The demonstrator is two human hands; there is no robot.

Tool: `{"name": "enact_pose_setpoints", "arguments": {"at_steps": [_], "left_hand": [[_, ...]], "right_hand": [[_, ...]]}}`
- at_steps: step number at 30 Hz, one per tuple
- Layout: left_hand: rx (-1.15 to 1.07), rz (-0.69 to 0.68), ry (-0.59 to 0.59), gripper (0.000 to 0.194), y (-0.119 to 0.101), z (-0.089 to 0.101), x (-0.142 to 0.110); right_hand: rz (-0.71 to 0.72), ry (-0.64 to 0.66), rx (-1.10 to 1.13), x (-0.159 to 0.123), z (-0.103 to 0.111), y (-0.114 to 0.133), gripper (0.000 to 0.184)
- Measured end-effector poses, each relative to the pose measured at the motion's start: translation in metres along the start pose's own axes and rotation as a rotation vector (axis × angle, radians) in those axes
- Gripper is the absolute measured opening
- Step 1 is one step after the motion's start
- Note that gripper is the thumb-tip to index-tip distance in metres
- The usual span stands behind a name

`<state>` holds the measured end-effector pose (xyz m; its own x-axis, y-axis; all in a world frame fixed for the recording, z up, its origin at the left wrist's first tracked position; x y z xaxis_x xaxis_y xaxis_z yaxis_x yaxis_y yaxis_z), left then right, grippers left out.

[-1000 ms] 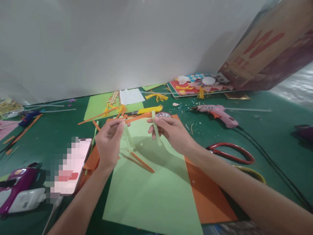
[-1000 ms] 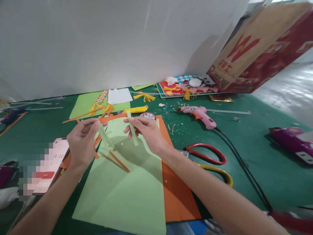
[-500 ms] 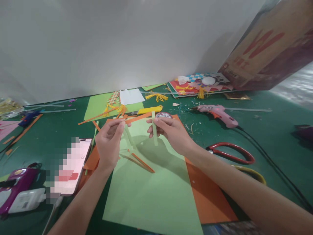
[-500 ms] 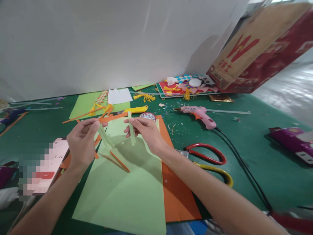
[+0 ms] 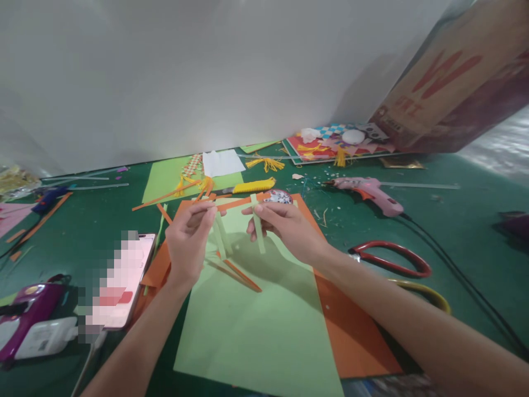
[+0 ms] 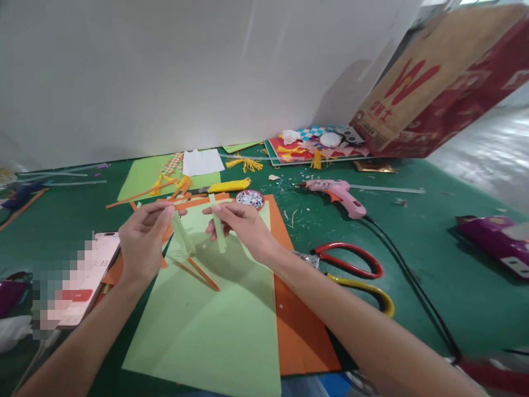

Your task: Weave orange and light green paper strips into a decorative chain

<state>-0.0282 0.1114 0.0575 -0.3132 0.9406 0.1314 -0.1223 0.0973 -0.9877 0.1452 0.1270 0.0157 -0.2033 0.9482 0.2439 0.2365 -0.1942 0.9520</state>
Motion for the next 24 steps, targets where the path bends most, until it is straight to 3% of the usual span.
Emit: {"name": "enact_pose_setpoints", "arguments": {"at_steps": [6,13,24], "left_hand": [[0.028,0.016,0.05,0.012,0.002,-0.006,-0.004],[0.122,-0.064,0.045,0.009,-0.005,-0.01,-0.013],[0.119,-0.082,0.084,0.006,-0.005,-0.015,-0.018]], "right_hand": [[0.019,0.072,-0.053,-0.002,-0.011,0.003,0.026],[0.105,0.146,-0.201,-0.005,-0.021,0.004,0.029],[0.09,0.083,-0.216,-0.008,-0.024,0.001,0.026]]}}
Point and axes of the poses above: each hand's wrist, its own x-axis towards the middle knuckle, its own z-axis out of the back of the hand, y = z × x, the point moved 10 cm from there along x, towards the middle knuckle, and after that the axes turned 14 degrees about z, right-handed, at the moved point
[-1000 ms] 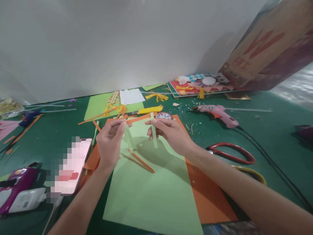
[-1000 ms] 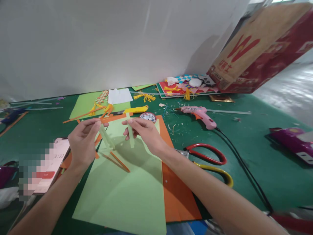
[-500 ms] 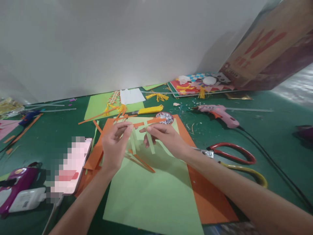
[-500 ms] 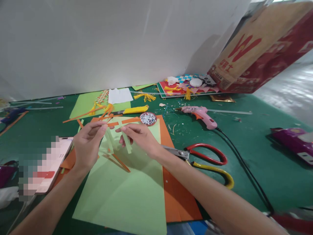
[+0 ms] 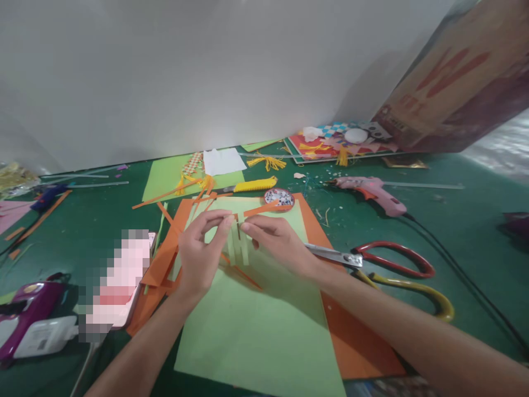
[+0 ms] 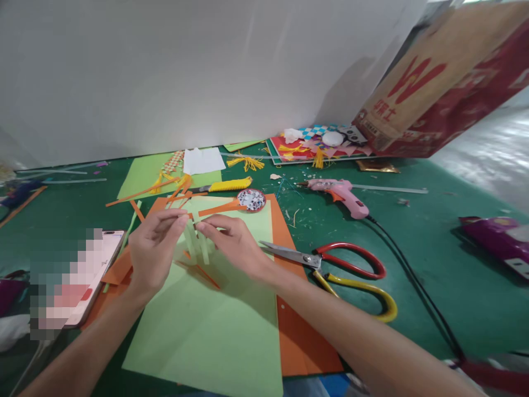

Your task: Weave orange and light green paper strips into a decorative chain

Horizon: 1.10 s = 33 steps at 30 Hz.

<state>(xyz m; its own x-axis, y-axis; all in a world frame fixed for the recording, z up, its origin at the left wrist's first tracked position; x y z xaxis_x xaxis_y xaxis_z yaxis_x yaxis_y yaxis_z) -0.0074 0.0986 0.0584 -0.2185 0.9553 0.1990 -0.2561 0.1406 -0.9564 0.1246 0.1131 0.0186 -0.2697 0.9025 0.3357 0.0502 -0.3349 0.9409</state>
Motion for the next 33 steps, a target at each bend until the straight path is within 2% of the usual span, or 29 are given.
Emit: {"name": "enact_pose_setpoints", "arguments": {"at_steps": [24,33], "left_hand": [[0.033,-0.097,-0.019,0.004,-0.007,-0.001,-0.006],[0.035,-0.093,-0.021,0.005,-0.007,-0.001,-0.007]], "right_hand": [[0.055,0.017,-0.082,0.0,0.0,0.01,0.026],[0.09,0.087,-0.163,0.0,-0.004,0.012,0.045]]}}
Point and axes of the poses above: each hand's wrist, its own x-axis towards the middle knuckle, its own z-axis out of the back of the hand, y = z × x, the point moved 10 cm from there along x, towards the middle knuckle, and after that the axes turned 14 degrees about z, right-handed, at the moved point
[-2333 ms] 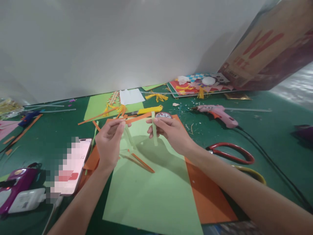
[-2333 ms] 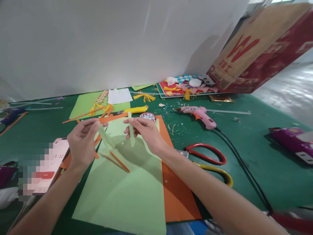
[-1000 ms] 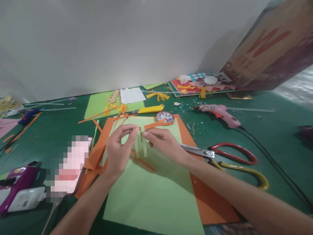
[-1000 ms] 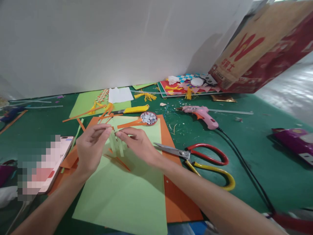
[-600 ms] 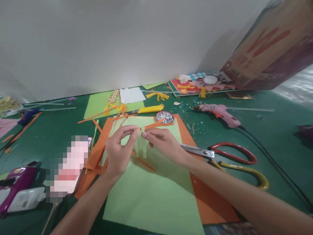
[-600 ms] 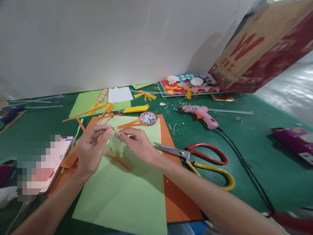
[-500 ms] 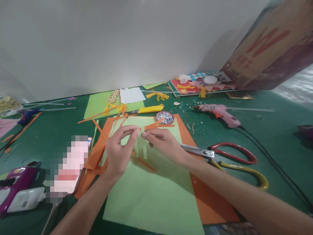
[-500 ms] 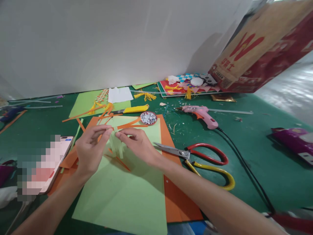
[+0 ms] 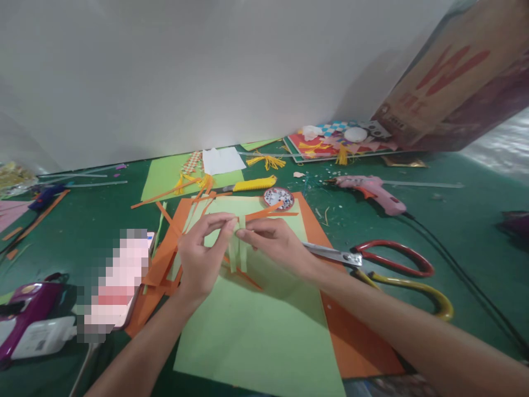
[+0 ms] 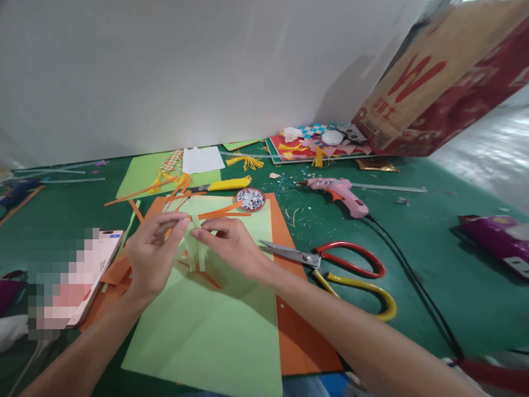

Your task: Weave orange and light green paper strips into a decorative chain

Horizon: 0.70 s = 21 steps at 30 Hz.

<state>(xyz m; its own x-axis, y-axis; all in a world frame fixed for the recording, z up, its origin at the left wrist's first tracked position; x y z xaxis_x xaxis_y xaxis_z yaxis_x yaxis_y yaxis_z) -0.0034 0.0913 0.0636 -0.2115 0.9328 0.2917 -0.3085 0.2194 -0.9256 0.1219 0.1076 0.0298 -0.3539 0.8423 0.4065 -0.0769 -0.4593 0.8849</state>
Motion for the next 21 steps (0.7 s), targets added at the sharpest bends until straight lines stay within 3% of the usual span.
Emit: {"name": "enact_pose_setpoints", "arguments": {"at_steps": [4,10,21], "left_hand": [[-0.002,0.01,-0.002,0.004,-0.0003,0.0004,-0.0002],[-0.016,0.049,-0.01,0.005,0.0022,0.0015,0.0008],[-0.069,0.097,0.007,0.006,0.0053,-0.0003,0.0018]], "right_hand": [[0.033,0.007,0.012,0.0014,-0.002,0.002,0.045],[0.037,0.016,0.004,0.0002,-0.0044,-0.0005,0.031],[0.084,0.056,0.029,0.0003,-0.009,0.0051,0.039]]}}
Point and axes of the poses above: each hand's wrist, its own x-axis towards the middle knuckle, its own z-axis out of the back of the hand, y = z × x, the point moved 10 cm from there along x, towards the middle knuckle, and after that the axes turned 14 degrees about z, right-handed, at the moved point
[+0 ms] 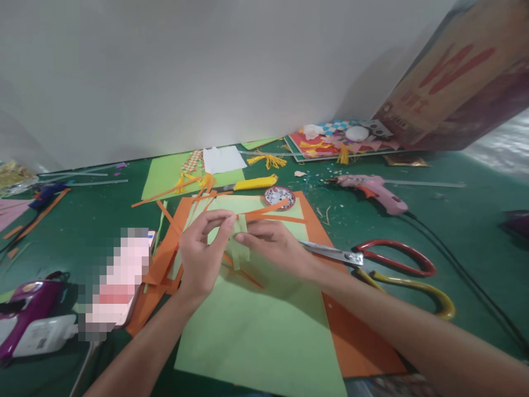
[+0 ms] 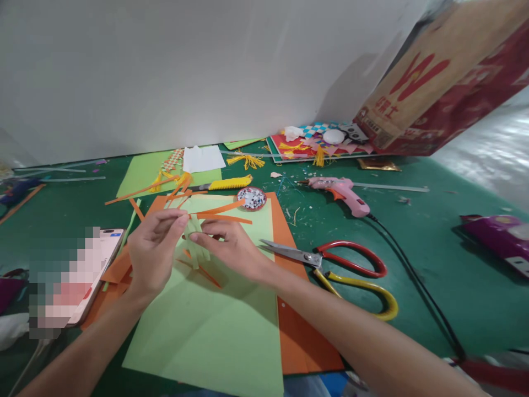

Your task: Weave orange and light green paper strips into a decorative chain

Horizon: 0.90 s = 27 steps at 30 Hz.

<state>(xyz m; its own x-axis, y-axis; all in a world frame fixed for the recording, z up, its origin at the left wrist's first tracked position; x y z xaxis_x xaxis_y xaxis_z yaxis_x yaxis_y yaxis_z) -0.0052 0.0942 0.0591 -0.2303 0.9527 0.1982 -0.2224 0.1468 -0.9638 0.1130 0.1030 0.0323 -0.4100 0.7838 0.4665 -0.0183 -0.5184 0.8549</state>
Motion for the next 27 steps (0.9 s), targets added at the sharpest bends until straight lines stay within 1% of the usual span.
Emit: {"name": "enact_pose_setpoints", "arguments": {"at_steps": [6,12,15,20,23,27], "left_hand": [[0.006,-0.012,0.011,0.006,0.001,0.0,0.001],[0.021,0.038,0.086,0.011,0.006,-0.007,0.002],[0.027,0.08,0.126,0.015,0.01,-0.01,0.001],[0.021,0.103,0.112,0.016,0.012,-0.009,0.001],[0.024,0.103,0.109,0.014,0.011,-0.008,0.001],[0.017,0.105,0.093,0.013,0.01,-0.007,0.001]], "right_hand": [[0.031,0.015,-0.004,0.0,-0.001,0.002,0.036],[-0.003,0.006,0.011,-0.002,0.001,-0.002,0.032],[0.015,0.003,0.023,0.0,0.001,0.0,0.033],[0.051,-0.006,-0.002,0.002,0.0,0.003,0.031],[0.007,-0.015,0.014,0.001,0.001,-0.001,0.03],[-0.124,-0.048,0.042,-0.004,0.007,-0.011,0.025]]}}
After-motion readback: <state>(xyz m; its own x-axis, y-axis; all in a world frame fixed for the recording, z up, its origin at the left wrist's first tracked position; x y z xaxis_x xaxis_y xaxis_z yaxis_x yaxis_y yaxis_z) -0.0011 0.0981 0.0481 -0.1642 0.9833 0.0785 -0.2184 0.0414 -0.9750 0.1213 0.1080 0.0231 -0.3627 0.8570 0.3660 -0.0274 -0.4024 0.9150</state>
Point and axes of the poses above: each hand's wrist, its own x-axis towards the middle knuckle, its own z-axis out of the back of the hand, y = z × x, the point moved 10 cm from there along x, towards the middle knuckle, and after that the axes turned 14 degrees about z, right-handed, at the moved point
